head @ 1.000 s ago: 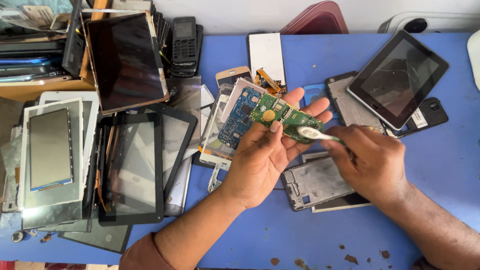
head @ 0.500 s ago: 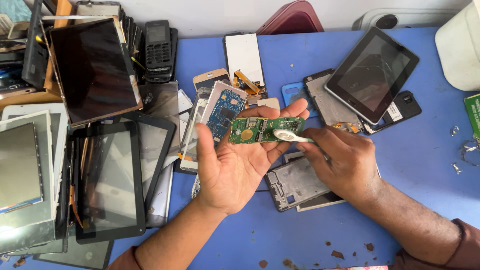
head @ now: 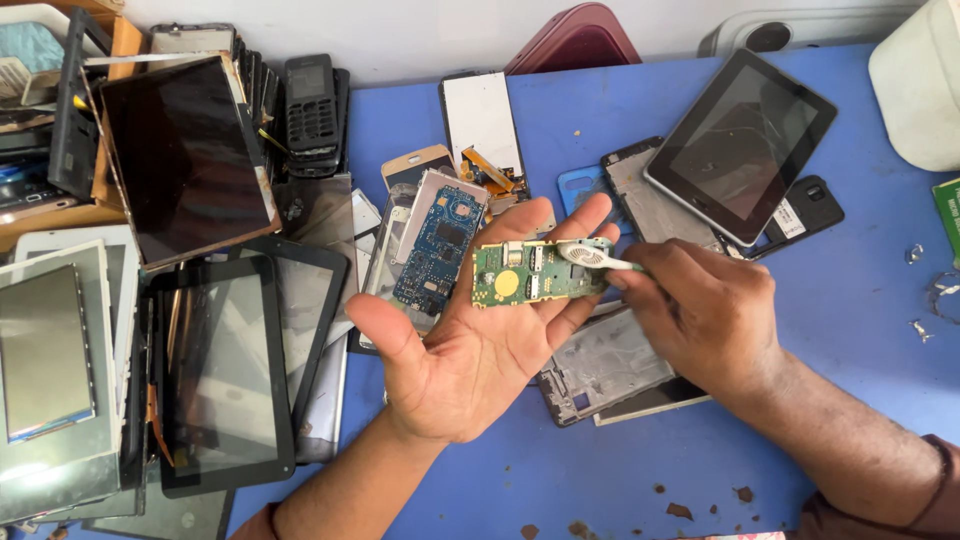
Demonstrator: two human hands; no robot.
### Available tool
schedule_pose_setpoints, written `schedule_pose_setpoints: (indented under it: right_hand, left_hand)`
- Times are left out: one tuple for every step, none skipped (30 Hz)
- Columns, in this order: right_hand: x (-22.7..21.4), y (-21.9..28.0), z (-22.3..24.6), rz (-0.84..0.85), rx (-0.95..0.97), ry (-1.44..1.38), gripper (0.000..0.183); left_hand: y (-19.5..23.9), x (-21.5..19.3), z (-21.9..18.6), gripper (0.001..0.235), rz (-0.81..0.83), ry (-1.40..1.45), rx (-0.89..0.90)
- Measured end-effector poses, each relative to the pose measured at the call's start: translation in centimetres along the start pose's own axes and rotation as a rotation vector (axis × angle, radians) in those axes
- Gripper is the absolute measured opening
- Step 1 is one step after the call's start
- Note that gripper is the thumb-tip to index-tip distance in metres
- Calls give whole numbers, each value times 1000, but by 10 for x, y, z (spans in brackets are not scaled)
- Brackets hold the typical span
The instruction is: The person uses a toothbrush to scrub the surfaces of several small circuit boards. They handle each board individually, turning them over to clean both sides, and place them back on the workbench after cleaning.
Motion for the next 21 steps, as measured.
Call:
schedule_pose_setpoints:
  right_hand:
    - [-1, 0, -1, -9, 3, 6, 13]
    - [0, 0, 1, 10, -18, 7, 15]
    - [2, 1, 4, 30, -40, 9, 18]
    - [3, 2, 6, 50, -60, 12, 20]
    - [2, 3, 6, 37, -64, 21, 20]
    - [0, 4, 7, 24, -68, 24, 19]
    - [0, 4, 7, 10, -72, 27, 19]
    - [0, 3, 5, 3, -49, 23, 17]
    - [-1, 2, 3, -5, -26, 18, 16]
    - [0, 0, 0, -14, -5, 14, 15]
    - [1, -2, 1, -2, -21, 5, 16]
    - [0, -3, 3, 7, -37, -3, 17]
    - [-1, -3, 5, 17, -53, -12, 18]
    - [-2, -2, 5, 12, -54, -3, 17]
    - [-3, -1, 7, 7, -56, 5, 17]
    - [-4, -2, 8, -3, -60, 12, 16]
    - [-4, -2, 10, 0, -63, 14, 17]
    - [-7, -3, 12, -5, -77, 25, 18]
    - [-10, -4, 13, -11, -91, 35, 20]
    - [-9, -4, 13, -2, -76, 28, 20]
    - [-8, -3, 13, 7, -61, 20, 20]
  left_hand:
    - [0, 1, -1, 110, -2, -2, 1]
    - [0, 2, -1, 108, -2, 1, 2]
    - [2, 3, -2, 105, 2, 13, 5]
    - [2, 3, -2, 103, 4, 18, 11]
    - [2, 3, -2, 100, 6, 23, 17]
    - [2, 2, -3, 99, 2, 14, 25]
    - [2, 2, -4, 97, 3, 8, 32]
    - [4, 1, -5, 95, 1, 1, 42]
    - [3, 0, -6, 94, 3, -2, 49]
    - [3, 0, -7, 93, 8, -4, 56]
    - [2, -1, -9, 92, 13, -6, 64]
    - [2, 0, -9, 91, 19, -6, 68]
    - [1, 0, -8, 91, 17, -4, 73]
    - [1, -1, -8, 90, 15, -4, 74]
    - [1, -1, -7, 90, 5, -2, 75]
    - [2, -1, -7, 91, -5, -1, 72]
    - [3, -1, -7, 92, -15, 0, 68]
    - [2, 2, -7, 93, -15, 0, 68]
    - [2, 5, -7, 94, -14, 0, 68]
    - [2, 10, -8, 94, 4, 12, 82]
    - [2, 14, -8, 93, 23, 25, 96]
Point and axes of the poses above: each hand's wrist, its own y-axis away from the middle knuckle, its own x-axis out of the palm, z = x × y, the point moved 9 cm from there along -y, towards the middle knuckle, and after that the axes turned 5 degrees about z, right-handed, at the moved point
